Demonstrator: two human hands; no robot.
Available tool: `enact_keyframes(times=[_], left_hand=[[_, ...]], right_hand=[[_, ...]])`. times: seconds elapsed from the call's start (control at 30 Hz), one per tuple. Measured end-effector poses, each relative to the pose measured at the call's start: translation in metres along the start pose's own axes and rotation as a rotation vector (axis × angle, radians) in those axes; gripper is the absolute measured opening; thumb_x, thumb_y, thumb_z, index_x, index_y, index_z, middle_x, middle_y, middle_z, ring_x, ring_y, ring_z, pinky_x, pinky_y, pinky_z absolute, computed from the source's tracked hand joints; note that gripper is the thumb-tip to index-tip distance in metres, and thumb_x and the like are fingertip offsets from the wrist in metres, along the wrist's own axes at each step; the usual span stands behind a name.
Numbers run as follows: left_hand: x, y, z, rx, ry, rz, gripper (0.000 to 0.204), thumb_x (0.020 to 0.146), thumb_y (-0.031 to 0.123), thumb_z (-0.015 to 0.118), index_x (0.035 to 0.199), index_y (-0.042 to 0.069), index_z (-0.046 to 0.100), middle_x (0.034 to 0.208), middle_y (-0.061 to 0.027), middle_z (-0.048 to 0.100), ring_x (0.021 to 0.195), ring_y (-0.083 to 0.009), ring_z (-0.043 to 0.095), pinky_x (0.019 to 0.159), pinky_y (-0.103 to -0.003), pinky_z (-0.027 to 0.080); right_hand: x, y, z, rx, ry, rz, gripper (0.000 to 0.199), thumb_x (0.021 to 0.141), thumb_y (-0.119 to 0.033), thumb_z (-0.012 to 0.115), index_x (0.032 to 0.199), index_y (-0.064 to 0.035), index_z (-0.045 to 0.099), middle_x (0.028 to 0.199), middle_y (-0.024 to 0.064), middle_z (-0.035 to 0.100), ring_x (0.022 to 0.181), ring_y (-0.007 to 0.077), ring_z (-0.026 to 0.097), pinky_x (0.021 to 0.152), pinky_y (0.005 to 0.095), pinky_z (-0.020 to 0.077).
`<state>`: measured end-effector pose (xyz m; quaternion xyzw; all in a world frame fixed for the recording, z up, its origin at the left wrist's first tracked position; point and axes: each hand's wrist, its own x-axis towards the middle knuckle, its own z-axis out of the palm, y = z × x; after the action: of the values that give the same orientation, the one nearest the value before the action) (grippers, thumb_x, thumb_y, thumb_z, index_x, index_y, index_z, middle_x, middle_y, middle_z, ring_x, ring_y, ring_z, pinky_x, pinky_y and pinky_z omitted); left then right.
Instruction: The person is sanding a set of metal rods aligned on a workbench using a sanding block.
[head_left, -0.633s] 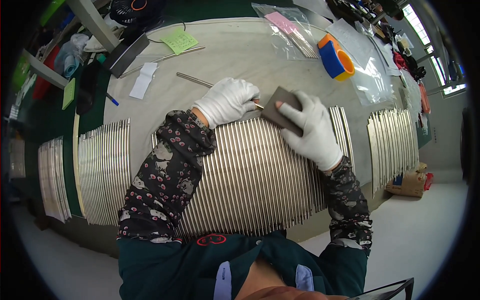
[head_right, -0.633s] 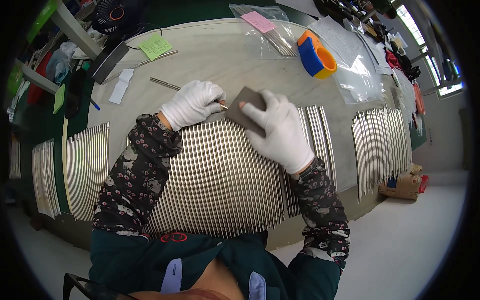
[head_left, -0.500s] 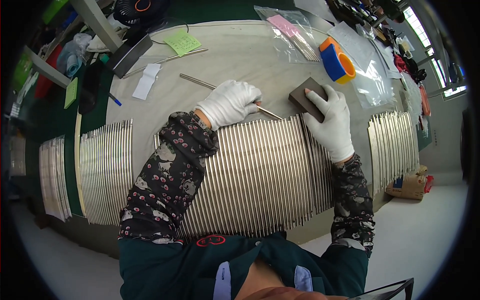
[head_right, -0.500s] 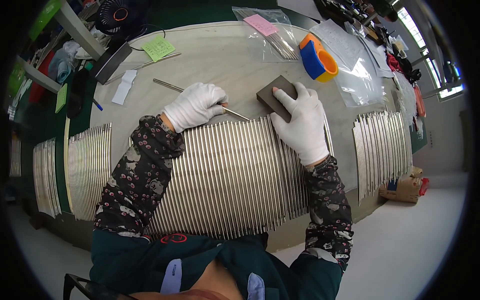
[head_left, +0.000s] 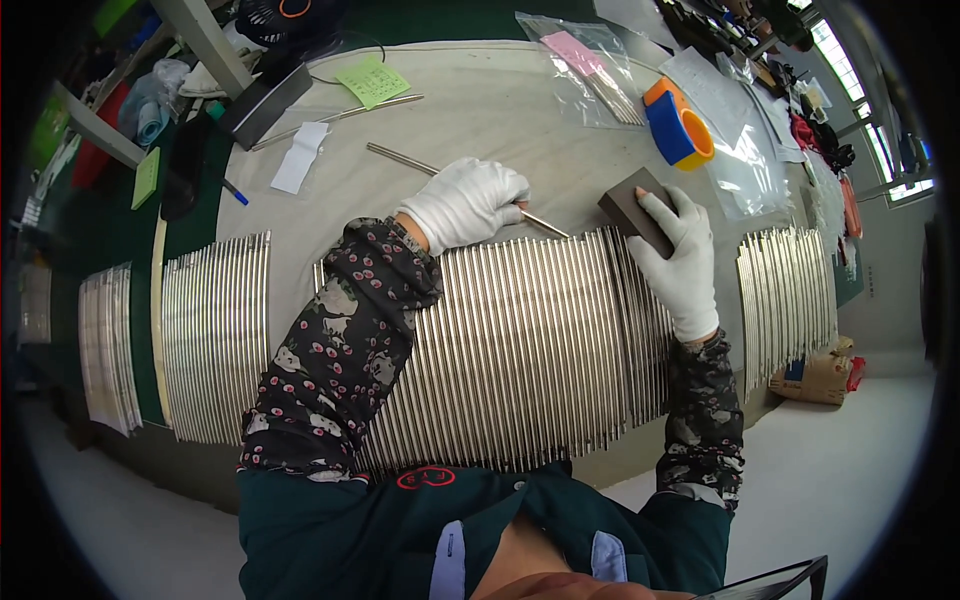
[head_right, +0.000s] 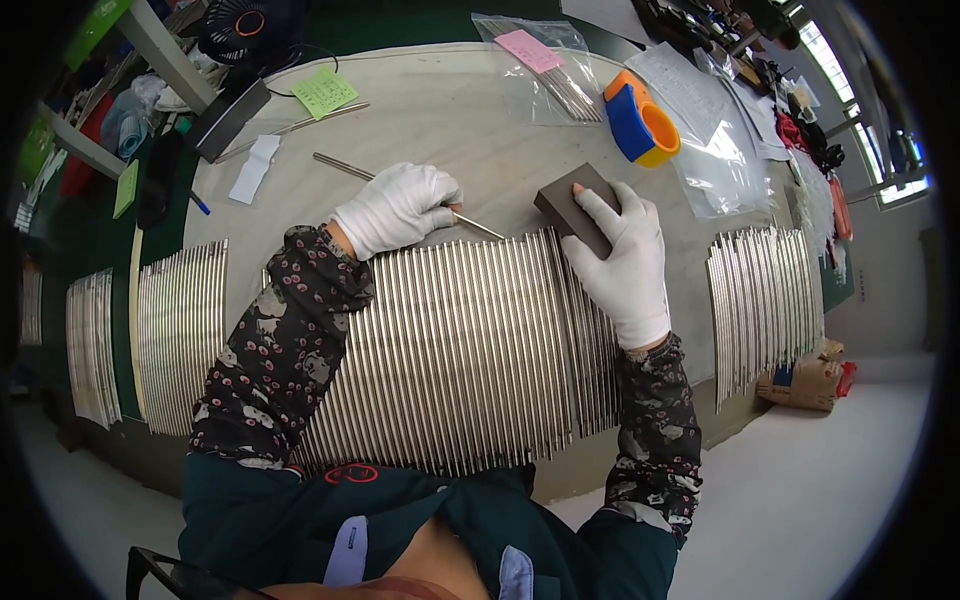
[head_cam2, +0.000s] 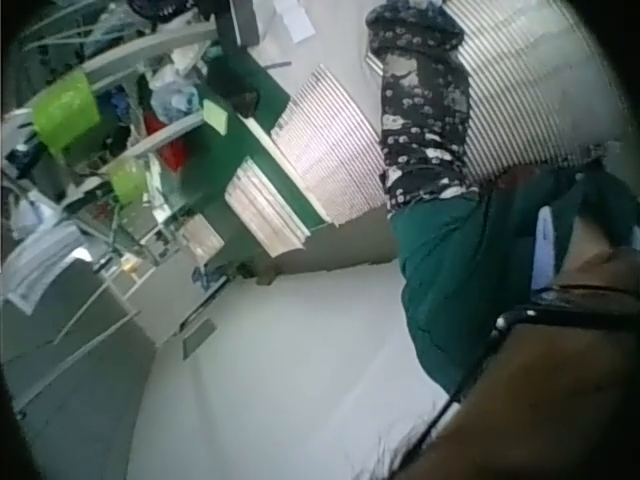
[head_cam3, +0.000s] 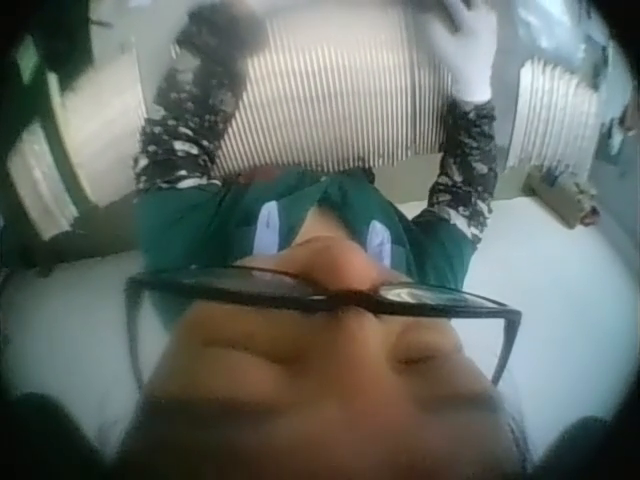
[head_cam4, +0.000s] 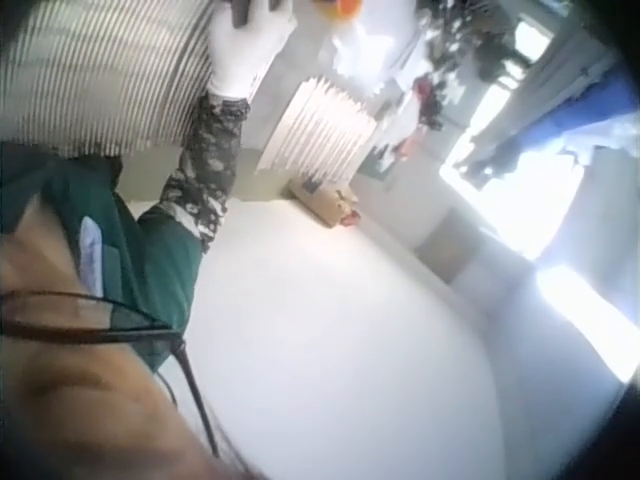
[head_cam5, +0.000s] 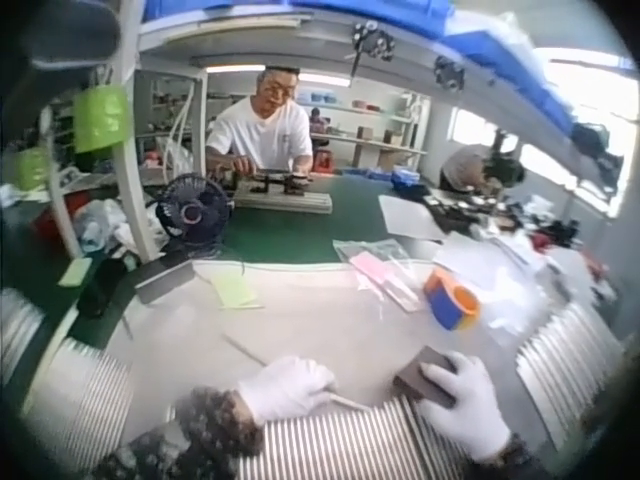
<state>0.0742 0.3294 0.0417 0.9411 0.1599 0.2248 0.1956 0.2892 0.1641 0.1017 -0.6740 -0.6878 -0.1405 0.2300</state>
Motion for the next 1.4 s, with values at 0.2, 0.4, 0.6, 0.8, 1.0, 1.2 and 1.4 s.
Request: enact_keyframes(times=[0.2, 0.4, 0.6, 0.8, 1.0, 1.2, 1.4], left_hand=[[0.011, 0.002, 0.006, -0.029, -0.039, 0.066, 0.013, 0.083, 0.019, 0.061, 0.088, 0.007, 0.058, 0.083, -0.0122, 0.062, 0.083, -0.0337, 0.060, 0.073, -0.042, 0.048], [0.031, -0.013, -0.033, 0.239, 0.259, 0.095, 0.009, 0.084, 0.016, 0.057, 0.086, 0.008, 0.053, 0.079, -0.0118, 0.059, 0.082, -0.0330, 0.060, 0.071, -0.042, 0.048], [0.013, -0.095, -0.075, 0.514, 0.322, -0.227, 0.009, 0.086, 0.015, 0.052, 0.090, 0.011, 0.059, 0.084, -0.0145, 0.061, 0.080, -0.0351, 0.060, 0.068, -0.045, 0.048], [0.006, -0.117, -0.063, 0.771, 0.199, -0.421, 0.016, 0.085, 0.013, 0.051, 0.091, 0.014, 0.066, 0.092, -0.0095, 0.065, 0.092, -0.0283, 0.063, 0.073, -0.043, 0.052], [0.001, -0.093, -0.064, 0.717, 0.274, -0.494, 0.024, 0.084, 0.014, 0.053, 0.105, 0.016, 0.065, 0.105, -0.0078, 0.063, 0.104, -0.0268, 0.058, 0.081, -0.044, 0.049], [0.019, -0.003, -0.045, 0.433, 0.301, 0.095, 0.045, 0.077, 0.018, 0.068, 0.119, 0.007, 0.055, 0.120, -0.0130, 0.055, 0.113, -0.0315, 0.052, 0.091, -0.041, 0.046], [0.038, 0.089, 0.009, 0.277, -0.185, 0.440, 0.064, 0.086, 0.037, 0.060, 0.138, 0.006, 0.039, 0.144, -0.0217, 0.034, 0.133, -0.0406, 0.033, 0.108, -0.049, 0.030]], right_hand=[[-0.039, -0.006, -0.050, 0.251, 0.004, 0.158, 0.050, 0.068, -0.006, 0.063, 0.118, -0.0044, 0.062, 0.126, 0.0195, 0.051, 0.114, 0.0332, 0.050, 0.099, 0.0378, 0.0383], [-0.089, -0.005, -0.087, 0.371, 0.039, 0.274, 0.057, 0.065, 0.001, 0.058, 0.122, -0.0050, 0.058, 0.132, 0.0187, 0.048, 0.118, 0.0330, 0.048, 0.101, 0.0380, 0.0369], [-0.130, 0.001, -0.094, 0.218, 0.073, 0.357, 0.059, 0.065, 0.000, 0.057, 0.123, -0.0053, 0.058, 0.132, 0.0179, 0.048, 0.118, 0.0319, 0.048, 0.101, 0.0384, 0.0365], [-0.145, -0.009, -0.101, 0.234, 0.070, 0.452, 0.058, 0.064, -0.001, 0.057, 0.122, -0.0035, 0.058, 0.131, 0.0170, 0.049, 0.118, 0.0306, 0.049, 0.100, 0.0375, 0.0379], [-0.165, -0.008, -0.108, 0.215, 0.105, 0.492, 0.057, 0.065, -0.002, 0.057, 0.122, -0.0019, 0.058, 0.131, 0.0174, 0.048, 0.118, 0.0312, 0.049, 0.100, 0.0380, 0.0387], [-0.183, -0.010, -0.111, 0.256, 0.196, 0.559, 0.056, 0.065, -0.002, 0.058, 0.121, -0.0011, 0.058, 0.130, 0.0193, 0.050, 0.114, 0.0315, 0.052, 0.097, 0.0370, 0.0408], [-0.207, -0.006, -0.111, 0.233, 0.267, 0.624, 0.053, 0.064, -0.005, 0.063, 0.117, -0.0035, 0.061, 0.124, 0.0186, 0.052, 0.109, 0.0317, 0.054, 0.094, 0.0367, 0.0435]])
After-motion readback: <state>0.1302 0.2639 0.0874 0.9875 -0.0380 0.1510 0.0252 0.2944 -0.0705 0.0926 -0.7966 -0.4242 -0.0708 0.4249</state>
